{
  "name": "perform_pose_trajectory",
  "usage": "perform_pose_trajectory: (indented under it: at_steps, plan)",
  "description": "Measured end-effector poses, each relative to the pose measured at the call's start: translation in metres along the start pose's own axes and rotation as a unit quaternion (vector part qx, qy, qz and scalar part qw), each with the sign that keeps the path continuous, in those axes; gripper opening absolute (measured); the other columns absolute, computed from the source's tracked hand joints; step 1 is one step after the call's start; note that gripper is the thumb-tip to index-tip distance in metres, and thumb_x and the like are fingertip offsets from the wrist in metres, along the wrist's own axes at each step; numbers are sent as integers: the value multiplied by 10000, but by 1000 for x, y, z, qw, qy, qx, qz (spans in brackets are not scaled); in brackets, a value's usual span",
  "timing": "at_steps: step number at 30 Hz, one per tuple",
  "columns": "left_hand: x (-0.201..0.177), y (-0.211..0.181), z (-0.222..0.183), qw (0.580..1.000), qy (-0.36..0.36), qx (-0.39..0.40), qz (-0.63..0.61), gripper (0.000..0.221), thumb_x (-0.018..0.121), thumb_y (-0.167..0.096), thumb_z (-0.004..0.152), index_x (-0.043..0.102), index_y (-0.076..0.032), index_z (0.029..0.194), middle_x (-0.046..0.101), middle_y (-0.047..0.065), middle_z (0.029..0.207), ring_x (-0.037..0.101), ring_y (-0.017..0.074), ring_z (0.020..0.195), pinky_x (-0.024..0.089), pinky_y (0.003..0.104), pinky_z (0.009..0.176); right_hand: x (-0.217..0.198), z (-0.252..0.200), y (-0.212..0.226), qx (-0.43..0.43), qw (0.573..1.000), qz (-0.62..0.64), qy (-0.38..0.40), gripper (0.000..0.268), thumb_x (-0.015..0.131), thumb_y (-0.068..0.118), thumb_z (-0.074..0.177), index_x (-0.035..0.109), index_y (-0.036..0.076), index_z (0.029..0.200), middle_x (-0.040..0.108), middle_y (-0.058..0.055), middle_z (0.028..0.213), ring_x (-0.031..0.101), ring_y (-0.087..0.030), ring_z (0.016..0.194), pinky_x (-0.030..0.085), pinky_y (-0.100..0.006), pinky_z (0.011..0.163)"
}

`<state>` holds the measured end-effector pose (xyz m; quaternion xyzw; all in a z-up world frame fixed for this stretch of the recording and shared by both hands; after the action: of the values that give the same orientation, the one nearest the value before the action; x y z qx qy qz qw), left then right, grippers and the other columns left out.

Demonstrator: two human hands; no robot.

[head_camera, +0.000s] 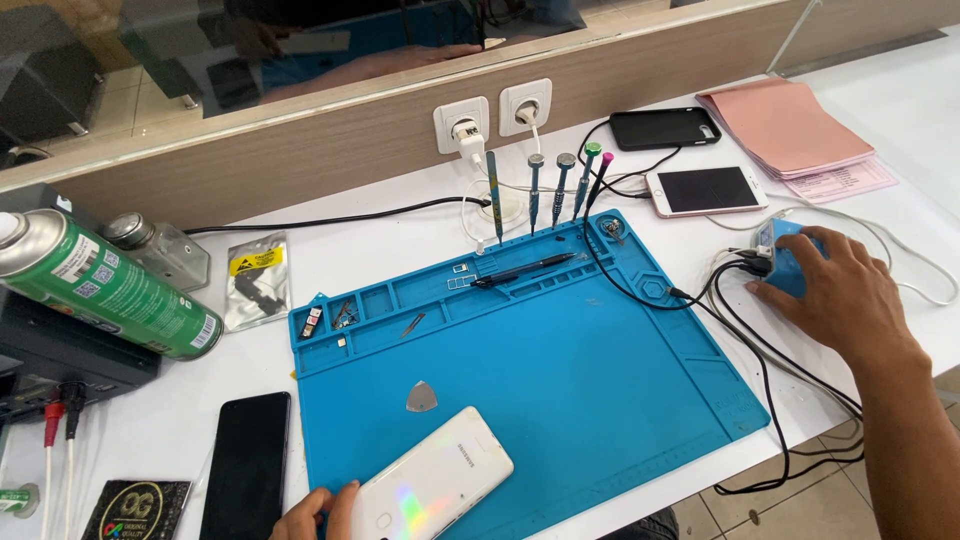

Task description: A person is measuring and cutting a screen protector to fit a smartphone at a repair bench.

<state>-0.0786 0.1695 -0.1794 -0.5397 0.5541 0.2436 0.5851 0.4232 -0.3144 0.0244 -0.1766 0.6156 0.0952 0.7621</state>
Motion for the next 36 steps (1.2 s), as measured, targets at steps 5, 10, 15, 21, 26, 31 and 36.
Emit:
perform_pose_trajectory:
  at_steps: [5, 10, 15, 21, 26, 31, 36]
  plan:
    - [-22, -34, -55, 923, -259, 278, 52, 224, 748, -352, 878, 770, -343, 1100, 655, -63, 1024, 647, 178, 836, 536, 372, 763, 5, 3, -5, 24, 999, -6, 46, 778, 642, 662, 831, 520, 252, 1480, 517, -101, 1559, 580, -386, 1327, 517, -551, 1033]
    - [-71, -76, -91, 868, -363, 339, 18, 92, 726, -186, 930, 758, -202, 1015, 669, 64, 1009, 666, 265, 835, 548, 470, 723, 55, 11, -32, -34, 985, -67, -152, 764, 683, 748, 753, 677, 289, 1363, 695, -69, 1465, 660, -307, 1329, 521, -421, 1092]
    - [-87, -86, -92, 925, -194, 323, 37, 1097, 583, -1025, 579, 659, -145, 1229, 574, 127, 1161, 583, 324, 1084, 488, 488, 850, 4, -53, 24, -137, 938, 153, -280, 586, 852, 225, 902, 686, -65, 1384, 584, -316, 1536, 597, -447, 1408, 479, -510, 1196]
    - [-97, -105, -106, 912, -205, 354, 30, 1022, 503, -1010, 653, 655, -146, 1176, 576, 96, 1133, 588, 296, 997, 461, 461, 784, -34, -159, 189, -224, 928, 278, -108, 753, 823, 500, 734, 604, 157, 1367, 600, -105, 1472, 561, -294, 1369, 468, -504, 1109]
    - [-86, -112, -88, 902, -130, 408, 59, 377, 639, -370, 964, 630, -142, 1263, 542, 121, 1217, 591, 295, 1126, 507, 469, 867, -17, -184, 268, -353, 856, 377, 13, 1003, 855, 696, 772, 419, 252, 1559, 412, -48, 1648, 396, -289, 1504, 331, -559, 1149]
    - [-82, -158, -95, 870, 21, 492, 28, 689, 618, -657, 1006, 554, -80, 1377, 459, 153, 1269, 528, 319, 1129, 428, 519, 867, 10, -179, 291, -393, 866, 288, 111, 1148, 649, 925, 816, 201, 283, 1656, 182, 20, 1729, 159, -225, 1574, 181, -545, 1160]
    - [-117, -210, -128, 828, 21, 560, -14, 786, 580, -674, 986, 533, -10, 1403, 443, 184, 1238, 540, 341, 1044, 417, 505, 821, -10, -174, 280, -375, 838, 363, 159, 923, 697, 771, 867, 376, 277, 1577, 429, 15, 1592, 364, -226, 1477, 267, -550, 1143]
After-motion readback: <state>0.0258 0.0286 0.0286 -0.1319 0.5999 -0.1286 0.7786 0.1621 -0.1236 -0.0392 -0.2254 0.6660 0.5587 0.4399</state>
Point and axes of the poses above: each hand's wrist, its own z-axis towards the middle knuckle, its own x-axis out of the palm, y = z × x, the point moved 9 cm from there along z, towards the middle knuckle
